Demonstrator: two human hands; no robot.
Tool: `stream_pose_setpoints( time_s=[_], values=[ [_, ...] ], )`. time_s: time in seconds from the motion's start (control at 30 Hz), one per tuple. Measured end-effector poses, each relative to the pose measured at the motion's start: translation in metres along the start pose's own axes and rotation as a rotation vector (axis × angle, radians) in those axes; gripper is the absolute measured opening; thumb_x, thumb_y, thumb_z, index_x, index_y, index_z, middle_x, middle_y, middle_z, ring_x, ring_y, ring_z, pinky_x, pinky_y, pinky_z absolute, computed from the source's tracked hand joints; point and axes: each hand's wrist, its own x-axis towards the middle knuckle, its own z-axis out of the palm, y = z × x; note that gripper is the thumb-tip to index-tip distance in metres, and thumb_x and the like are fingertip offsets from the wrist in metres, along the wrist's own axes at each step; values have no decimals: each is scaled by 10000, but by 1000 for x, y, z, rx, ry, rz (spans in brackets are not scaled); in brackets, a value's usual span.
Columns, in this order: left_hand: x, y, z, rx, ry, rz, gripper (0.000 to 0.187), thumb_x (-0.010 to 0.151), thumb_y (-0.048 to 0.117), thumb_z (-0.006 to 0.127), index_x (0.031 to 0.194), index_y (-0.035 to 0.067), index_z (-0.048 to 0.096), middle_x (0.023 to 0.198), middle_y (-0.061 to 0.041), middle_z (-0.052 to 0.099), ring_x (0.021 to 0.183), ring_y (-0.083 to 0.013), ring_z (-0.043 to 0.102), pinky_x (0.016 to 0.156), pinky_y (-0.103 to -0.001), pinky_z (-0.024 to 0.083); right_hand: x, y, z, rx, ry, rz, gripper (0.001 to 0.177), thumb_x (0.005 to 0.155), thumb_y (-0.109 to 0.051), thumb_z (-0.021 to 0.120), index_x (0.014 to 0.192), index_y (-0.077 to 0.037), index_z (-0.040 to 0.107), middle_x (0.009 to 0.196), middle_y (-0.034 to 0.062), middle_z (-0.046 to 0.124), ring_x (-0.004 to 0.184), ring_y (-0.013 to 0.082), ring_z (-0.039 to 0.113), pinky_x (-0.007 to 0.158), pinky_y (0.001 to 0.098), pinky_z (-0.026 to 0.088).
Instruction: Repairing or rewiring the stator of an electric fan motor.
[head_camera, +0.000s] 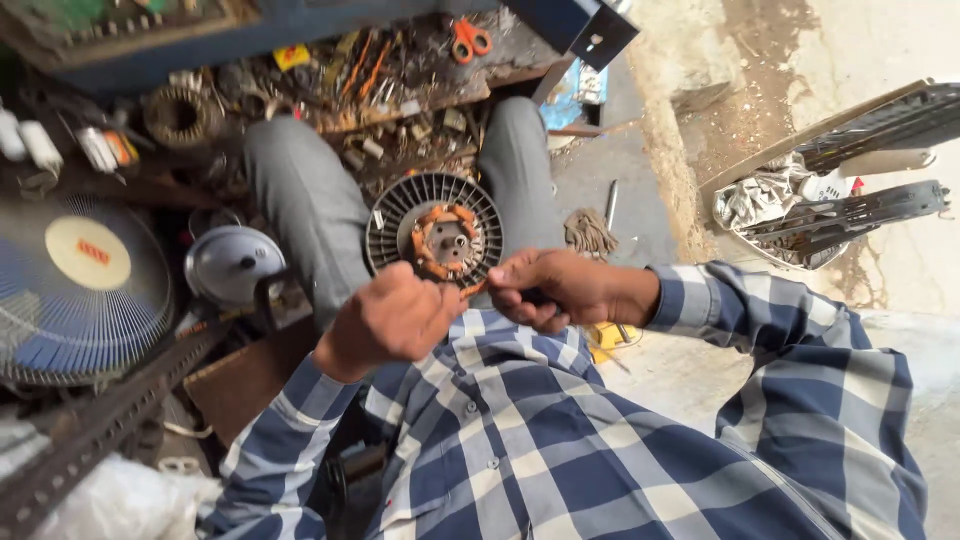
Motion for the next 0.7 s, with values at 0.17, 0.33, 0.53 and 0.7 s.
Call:
stream_pose_setpoints(
  time_s=[0.17,0.33,0.53,0.7],
  values=[
    [-11,-11,-8,362,42,460,111,972,91,709,900,15,746,695,-16,603,626,-119,528,734,-255,490,-2,12,21,161,-15,88,427,1080,-397,520,767,-107,539,643,29,528,454,49,318,337,210,205],
    [-8,15,12,72,83,38,163,981,112,714,844,23,713,659,-40,565,642,-165,539,691,-324,472,-4,17,-15,-607,68,-566,367,1186,-331,493,1142,27,563,980,108,610,745,141,521,572,289,425],
    [-44,36,62,-1034,177,-1071,297,1008,248,665,857,-7,681,679,34,604,606,-61,528,557,-258,408,-10,-12,15,-1937,474,-1049,775,849,-452,746,1398,54,542,1005,111,615,674,257,609,555,357,481],
    [-42,44,54,-1146,147,-1121,308,1021,276,669,862,13,687,685,42,560,623,-78,474,560,-260,380,1,4,-2,-2108,398,-1064,232,1003,-242,750,1093,-38,684,767,65,581,582,207,573,506,359,443]
  ],
)
